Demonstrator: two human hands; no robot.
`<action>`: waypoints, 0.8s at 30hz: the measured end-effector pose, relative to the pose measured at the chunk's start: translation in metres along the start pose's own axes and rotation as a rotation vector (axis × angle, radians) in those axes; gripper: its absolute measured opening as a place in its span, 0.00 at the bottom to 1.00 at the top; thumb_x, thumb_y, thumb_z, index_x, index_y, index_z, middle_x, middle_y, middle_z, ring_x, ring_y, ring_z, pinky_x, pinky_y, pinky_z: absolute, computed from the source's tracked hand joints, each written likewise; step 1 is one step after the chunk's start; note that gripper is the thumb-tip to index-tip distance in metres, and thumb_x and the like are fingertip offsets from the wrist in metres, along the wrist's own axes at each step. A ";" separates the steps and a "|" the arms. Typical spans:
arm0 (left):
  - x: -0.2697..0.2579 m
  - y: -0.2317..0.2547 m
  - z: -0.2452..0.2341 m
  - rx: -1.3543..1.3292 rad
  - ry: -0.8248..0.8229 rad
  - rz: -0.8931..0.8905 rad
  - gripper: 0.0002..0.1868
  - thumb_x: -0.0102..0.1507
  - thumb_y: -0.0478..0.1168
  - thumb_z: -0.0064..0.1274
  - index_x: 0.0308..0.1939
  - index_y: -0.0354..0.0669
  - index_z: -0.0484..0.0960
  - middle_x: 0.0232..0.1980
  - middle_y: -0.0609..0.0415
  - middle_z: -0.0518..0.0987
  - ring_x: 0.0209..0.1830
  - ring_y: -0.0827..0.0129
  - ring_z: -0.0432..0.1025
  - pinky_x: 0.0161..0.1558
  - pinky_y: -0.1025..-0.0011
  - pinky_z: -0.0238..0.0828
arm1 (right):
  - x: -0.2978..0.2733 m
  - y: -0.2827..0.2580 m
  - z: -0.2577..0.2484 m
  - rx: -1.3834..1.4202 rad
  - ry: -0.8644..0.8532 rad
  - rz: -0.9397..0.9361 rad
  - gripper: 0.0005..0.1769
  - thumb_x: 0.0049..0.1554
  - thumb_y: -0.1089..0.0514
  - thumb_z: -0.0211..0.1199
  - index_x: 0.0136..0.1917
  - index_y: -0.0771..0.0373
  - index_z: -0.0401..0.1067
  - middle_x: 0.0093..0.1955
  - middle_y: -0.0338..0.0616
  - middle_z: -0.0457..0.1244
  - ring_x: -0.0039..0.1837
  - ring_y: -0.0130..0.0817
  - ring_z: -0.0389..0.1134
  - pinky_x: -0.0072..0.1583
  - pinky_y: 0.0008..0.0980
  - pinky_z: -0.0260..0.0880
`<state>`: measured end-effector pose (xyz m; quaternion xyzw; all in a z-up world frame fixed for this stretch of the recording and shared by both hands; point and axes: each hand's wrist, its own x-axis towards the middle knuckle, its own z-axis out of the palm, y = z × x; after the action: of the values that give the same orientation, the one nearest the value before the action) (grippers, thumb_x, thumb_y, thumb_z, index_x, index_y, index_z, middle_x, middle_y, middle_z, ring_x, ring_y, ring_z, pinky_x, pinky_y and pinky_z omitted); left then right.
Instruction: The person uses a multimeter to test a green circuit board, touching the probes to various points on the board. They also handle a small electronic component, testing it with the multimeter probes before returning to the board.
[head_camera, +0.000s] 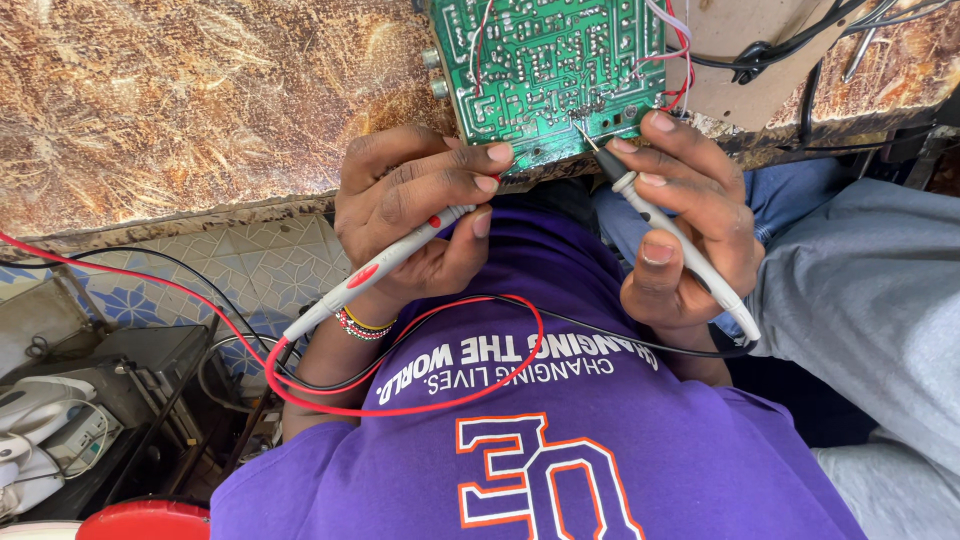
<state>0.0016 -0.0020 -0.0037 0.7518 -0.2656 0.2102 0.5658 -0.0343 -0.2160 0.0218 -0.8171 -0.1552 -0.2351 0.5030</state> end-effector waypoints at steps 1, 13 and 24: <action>0.000 -0.001 0.000 0.001 0.000 -0.001 0.06 0.71 0.40 0.47 0.45 0.43 0.78 0.49 0.50 0.86 0.40 0.59 0.77 0.48 0.66 0.75 | 0.000 0.001 0.000 0.001 -0.001 0.001 0.19 0.70 0.50 0.47 0.55 0.71 0.64 0.51 0.72 0.66 0.64 0.58 0.69 0.66 0.48 0.73; -0.001 -0.001 0.000 -0.005 -0.001 -0.017 0.05 0.71 0.39 0.47 0.45 0.45 0.78 0.50 0.51 0.86 0.41 0.60 0.76 0.48 0.66 0.75 | -0.005 0.005 0.001 0.106 0.008 0.031 0.24 0.71 0.45 0.44 0.56 0.71 0.63 0.58 0.80 0.62 0.63 0.56 0.70 0.63 0.47 0.77; 0.000 -0.002 0.001 -0.008 0.014 0.004 0.06 0.70 0.39 0.47 0.44 0.44 0.78 0.49 0.49 0.86 0.39 0.60 0.77 0.46 0.67 0.74 | -0.005 0.002 0.005 0.155 0.075 0.095 0.18 0.70 0.47 0.48 0.53 0.67 0.60 0.62 0.78 0.60 0.52 0.53 0.74 0.58 0.41 0.79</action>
<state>0.0026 -0.0027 -0.0052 0.7476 -0.2637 0.2157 0.5702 -0.0362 -0.2123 0.0159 -0.7728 -0.1150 -0.2288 0.5807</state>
